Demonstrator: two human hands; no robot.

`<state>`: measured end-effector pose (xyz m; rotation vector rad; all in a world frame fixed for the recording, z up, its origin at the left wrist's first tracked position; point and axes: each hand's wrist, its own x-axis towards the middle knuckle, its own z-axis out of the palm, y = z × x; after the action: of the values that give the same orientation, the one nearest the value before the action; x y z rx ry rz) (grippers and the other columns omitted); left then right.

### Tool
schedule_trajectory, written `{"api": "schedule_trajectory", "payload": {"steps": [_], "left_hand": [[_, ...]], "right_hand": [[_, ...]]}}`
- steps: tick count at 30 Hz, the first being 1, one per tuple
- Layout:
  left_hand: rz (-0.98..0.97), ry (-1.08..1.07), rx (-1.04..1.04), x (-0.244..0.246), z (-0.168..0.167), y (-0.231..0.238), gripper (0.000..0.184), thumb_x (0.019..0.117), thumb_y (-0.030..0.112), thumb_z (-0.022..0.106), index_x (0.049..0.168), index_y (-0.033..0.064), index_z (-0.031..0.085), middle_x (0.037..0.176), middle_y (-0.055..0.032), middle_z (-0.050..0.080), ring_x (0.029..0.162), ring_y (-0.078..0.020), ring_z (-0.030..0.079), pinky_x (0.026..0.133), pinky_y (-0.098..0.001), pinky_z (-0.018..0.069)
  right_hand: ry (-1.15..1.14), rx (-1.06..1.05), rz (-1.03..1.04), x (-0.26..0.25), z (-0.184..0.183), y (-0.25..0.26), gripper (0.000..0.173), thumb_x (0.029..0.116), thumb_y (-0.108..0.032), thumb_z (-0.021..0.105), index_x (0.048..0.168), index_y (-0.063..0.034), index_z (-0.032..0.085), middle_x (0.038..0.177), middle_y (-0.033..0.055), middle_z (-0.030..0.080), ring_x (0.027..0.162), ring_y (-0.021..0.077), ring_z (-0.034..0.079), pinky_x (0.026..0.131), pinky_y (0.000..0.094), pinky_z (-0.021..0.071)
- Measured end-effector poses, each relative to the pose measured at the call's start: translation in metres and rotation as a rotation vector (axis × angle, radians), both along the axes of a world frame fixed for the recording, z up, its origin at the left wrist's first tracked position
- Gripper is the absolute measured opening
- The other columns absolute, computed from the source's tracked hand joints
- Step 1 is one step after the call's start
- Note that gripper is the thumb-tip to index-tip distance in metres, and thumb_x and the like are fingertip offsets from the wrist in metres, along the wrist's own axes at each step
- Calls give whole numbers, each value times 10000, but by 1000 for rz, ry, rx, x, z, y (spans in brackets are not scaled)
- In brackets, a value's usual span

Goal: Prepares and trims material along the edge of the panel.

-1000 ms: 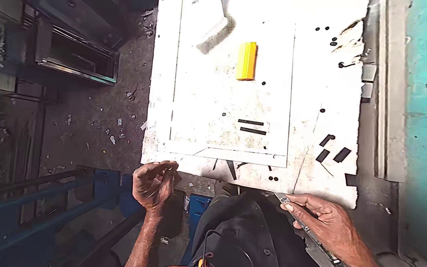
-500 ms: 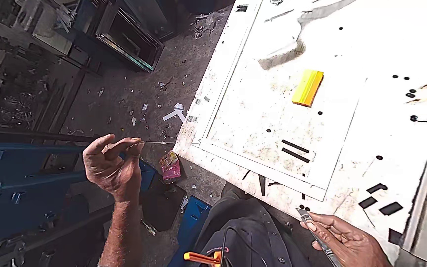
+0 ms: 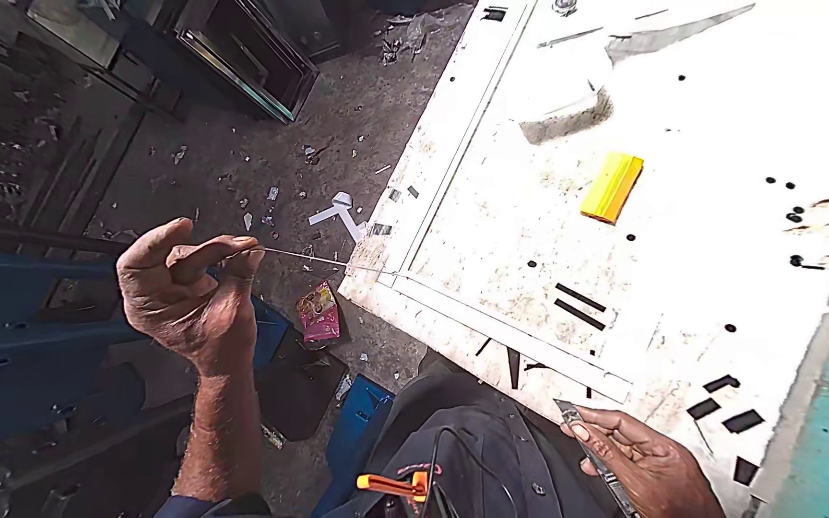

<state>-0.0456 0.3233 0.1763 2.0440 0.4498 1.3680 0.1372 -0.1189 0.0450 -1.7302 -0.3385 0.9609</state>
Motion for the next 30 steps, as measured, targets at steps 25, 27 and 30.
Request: {"api": "schedule_trajectory", "payload": {"steps": [25,27,30], "left_hand": [[-18,-14,2,-3,1,21,528,842,13,793,1283,172,550,1030,44,749,896,-159,738,829,-364,635],[-1,-15,0,-4,2,23,529,840,24,803,1282,166,549,1037,41,745,902,-162,737,834,-365,634],[15,-18,13,-8,0,28,559,823,4,811,1296,152,552,1077,36,731,921,-166,730,831,-365,636]], "right_hand": [[41,-64,6,-7,-6,22,184,921,10,688,1100,-6,729,928,43,787,715,104,746,574,258,630],[50,-74,15,-7,-8,25,190,921,11,688,1106,-6,727,933,47,787,718,107,747,577,260,629],[56,-81,27,-6,-9,30,180,927,1,687,1101,-11,729,932,39,788,722,100,746,581,255,627]]}}
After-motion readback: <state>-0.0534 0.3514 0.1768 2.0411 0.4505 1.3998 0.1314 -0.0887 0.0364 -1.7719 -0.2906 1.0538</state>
